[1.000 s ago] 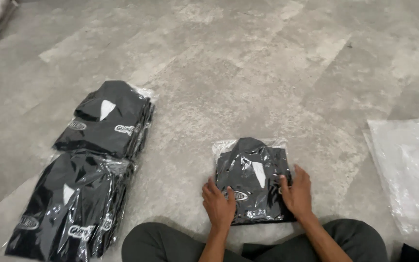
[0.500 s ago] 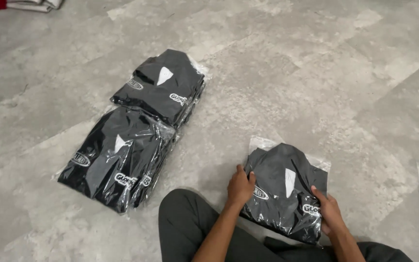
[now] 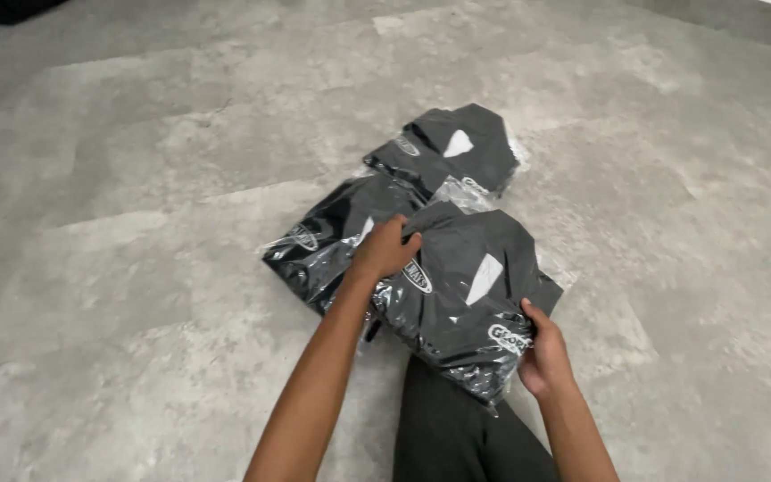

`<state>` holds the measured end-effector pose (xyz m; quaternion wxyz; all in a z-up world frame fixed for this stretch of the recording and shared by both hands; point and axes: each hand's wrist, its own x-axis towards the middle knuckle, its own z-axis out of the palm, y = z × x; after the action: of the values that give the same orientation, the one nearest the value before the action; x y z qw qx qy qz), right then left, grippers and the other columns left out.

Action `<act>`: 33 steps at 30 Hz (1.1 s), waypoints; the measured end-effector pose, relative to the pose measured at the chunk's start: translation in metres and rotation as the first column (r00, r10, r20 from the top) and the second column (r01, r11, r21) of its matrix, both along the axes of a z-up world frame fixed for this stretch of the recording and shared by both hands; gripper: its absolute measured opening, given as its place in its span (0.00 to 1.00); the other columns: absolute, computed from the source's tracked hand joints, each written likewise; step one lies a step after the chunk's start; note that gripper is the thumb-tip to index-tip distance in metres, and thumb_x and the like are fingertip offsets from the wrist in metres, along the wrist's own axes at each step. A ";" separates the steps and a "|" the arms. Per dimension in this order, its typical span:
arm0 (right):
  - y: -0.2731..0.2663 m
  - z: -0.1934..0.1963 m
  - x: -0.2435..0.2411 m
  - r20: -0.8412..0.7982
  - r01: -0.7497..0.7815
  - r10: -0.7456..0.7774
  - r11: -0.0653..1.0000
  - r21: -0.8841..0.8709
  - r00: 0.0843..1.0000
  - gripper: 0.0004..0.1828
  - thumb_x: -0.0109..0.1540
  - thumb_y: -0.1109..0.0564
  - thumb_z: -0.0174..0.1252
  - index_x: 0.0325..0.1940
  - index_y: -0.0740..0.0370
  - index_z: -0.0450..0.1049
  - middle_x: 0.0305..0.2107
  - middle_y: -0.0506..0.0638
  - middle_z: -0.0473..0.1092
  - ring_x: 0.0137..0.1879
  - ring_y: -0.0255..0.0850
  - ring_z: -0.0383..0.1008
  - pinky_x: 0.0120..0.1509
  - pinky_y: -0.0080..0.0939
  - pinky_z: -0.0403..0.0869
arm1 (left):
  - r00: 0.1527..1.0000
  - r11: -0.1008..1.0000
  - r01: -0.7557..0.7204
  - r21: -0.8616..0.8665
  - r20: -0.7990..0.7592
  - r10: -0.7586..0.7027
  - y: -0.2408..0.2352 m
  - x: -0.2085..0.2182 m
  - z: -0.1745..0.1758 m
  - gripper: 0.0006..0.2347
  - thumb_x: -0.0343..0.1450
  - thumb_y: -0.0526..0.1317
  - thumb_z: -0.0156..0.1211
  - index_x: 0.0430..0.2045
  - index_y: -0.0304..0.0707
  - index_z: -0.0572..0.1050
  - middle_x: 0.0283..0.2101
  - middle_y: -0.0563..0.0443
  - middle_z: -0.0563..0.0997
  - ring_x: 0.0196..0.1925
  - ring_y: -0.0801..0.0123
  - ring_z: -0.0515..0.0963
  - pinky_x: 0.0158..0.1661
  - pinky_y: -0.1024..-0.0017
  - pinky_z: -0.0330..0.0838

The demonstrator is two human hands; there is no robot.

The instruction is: The person sits on the floor and folds black polo shirts. They place each folded shirt into a clear plastic bag, smooth the packaging, and stack the wrapped items on the floor.

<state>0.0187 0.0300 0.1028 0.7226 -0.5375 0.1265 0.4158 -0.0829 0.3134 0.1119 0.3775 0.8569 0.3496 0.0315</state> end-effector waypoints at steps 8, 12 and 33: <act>0.111 -0.001 -0.144 0.020 -0.324 0.332 0.929 -0.179 0.943 0.23 0.63 0.48 0.65 0.53 0.68 0.73 0.37 0.60 0.75 0.37 0.52 0.79 0.33 0.55 0.77 | 0.969 0.973 -0.230 -0.034 -0.098 0.226 0.091 -0.200 0.026 0.18 0.73 0.51 0.55 0.50 0.39 0.74 0.51 0.37 0.81 0.53 0.48 0.79 0.51 0.53 0.69; 0.129 -0.011 -0.224 -0.146 -0.453 0.431 0.872 -0.184 0.890 0.28 0.59 0.52 0.65 0.61 0.56 0.66 0.52 0.60 0.77 0.44 0.57 0.79 0.35 0.60 0.81 | 0.940 0.939 -0.318 -0.129 -0.172 0.295 0.107 -0.291 0.015 0.12 0.73 0.50 0.54 0.45 0.47 0.73 0.44 0.50 0.79 0.43 0.64 0.76 0.42 0.65 0.65; 0.123 -0.117 -0.259 -0.289 -0.535 0.452 0.737 -0.412 0.844 0.18 0.66 0.51 0.65 0.54 0.64 0.71 0.43 0.60 0.77 0.34 0.47 0.75 0.37 0.45 0.81 | 0.805 0.960 -0.274 0.054 -0.534 0.260 0.111 -0.314 -0.145 0.21 0.76 0.52 0.53 0.66 0.59 0.67 0.68 0.54 0.72 0.66 0.52 0.74 0.61 0.45 0.68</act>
<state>-0.2400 0.1532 -0.0140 0.4171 -0.6751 0.1382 0.5926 -0.3971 0.4242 -0.0327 0.2674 0.7687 0.5583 -0.1608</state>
